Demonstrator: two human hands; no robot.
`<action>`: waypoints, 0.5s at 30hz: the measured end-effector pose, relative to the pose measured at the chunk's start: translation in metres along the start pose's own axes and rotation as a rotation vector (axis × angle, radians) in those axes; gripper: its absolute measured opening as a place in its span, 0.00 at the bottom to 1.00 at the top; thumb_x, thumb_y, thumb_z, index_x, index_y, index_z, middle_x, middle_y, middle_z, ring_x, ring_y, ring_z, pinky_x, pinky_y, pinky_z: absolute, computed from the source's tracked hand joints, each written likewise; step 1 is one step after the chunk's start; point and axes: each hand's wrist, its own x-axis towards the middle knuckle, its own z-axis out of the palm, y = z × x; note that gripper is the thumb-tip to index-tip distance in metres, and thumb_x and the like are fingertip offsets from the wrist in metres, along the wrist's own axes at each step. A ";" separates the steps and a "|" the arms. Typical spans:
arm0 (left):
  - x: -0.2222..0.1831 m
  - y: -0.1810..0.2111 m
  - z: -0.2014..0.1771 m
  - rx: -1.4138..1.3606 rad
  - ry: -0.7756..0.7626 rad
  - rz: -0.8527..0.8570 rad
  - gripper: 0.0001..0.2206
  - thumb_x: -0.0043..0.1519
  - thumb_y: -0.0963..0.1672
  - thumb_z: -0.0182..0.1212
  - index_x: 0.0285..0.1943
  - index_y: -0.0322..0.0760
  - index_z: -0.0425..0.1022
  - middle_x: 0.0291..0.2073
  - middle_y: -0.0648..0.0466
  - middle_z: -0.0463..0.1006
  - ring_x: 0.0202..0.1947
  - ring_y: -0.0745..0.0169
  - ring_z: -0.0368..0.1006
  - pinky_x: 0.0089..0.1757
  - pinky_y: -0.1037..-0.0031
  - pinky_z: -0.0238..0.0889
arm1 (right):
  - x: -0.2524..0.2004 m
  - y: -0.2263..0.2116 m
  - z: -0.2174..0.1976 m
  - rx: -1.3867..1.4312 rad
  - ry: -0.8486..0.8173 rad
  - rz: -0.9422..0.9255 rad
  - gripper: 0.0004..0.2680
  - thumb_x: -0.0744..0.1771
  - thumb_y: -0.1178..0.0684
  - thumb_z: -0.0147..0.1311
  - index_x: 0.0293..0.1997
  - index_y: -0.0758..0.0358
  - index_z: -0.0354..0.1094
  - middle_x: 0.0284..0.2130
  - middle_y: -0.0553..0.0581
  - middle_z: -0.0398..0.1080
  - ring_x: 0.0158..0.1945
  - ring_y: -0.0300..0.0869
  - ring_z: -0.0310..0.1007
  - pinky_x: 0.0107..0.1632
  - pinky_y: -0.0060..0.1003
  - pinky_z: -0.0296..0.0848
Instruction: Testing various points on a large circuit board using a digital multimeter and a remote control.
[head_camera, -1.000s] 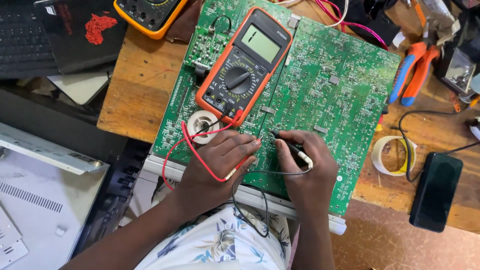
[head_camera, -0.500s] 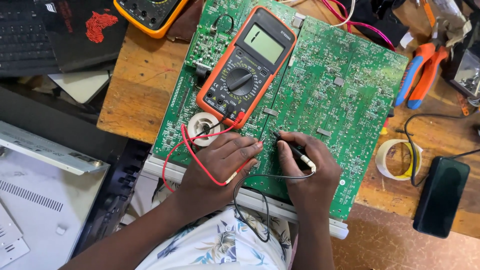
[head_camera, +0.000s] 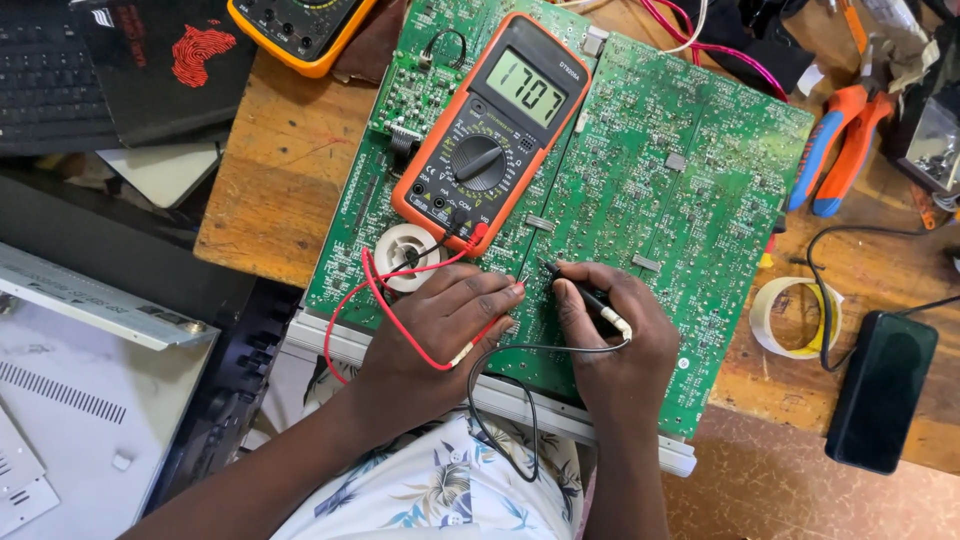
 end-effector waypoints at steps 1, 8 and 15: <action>0.000 0.000 0.000 -0.003 0.002 0.001 0.12 0.70 0.39 0.64 0.61 0.28 0.78 0.55 0.45 0.83 0.55 0.42 0.77 0.56 0.57 0.75 | 0.000 0.000 0.000 0.001 -0.005 0.009 0.05 0.70 0.59 0.63 0.49 0.63 0.79 0.46 0.57 0.82 0.50 0.44 0.82 0.53 0.36 0.80; 0.001 0.001 0.000 -0.005 0.007 -0.008 0.11 0.70 0.39 0.64 0.61 0.28 0.78 0.55 0.45 0.83 0.55 0.42 0.77 0.56 0.57 0.75 | 0.001 -0.001 0.001 0.114 0.009 0.103 0.04 0.70 0.59 0.61 0.49 0.64 0.79 0.45 0.57 0.82 0.48 0.41 0.81 0.50 0.32 0.79; 0.001 0.000 0.000 -0.003 0.005 -0.002 0.11 0.70 0.39 0.63 0.61 0.29 0.78 0.55 0.45 0.83 0.55 0.43 0.77 0.56 0.58 0.75 | 0.002 0.001 0.000 0.065 -0.009 0.056 0.05 0.70 0.59 0.61 0.50 0.64 0.79 0.46 0.58 0.82 0.49 0.44 0.82 0.52 0.35 0.82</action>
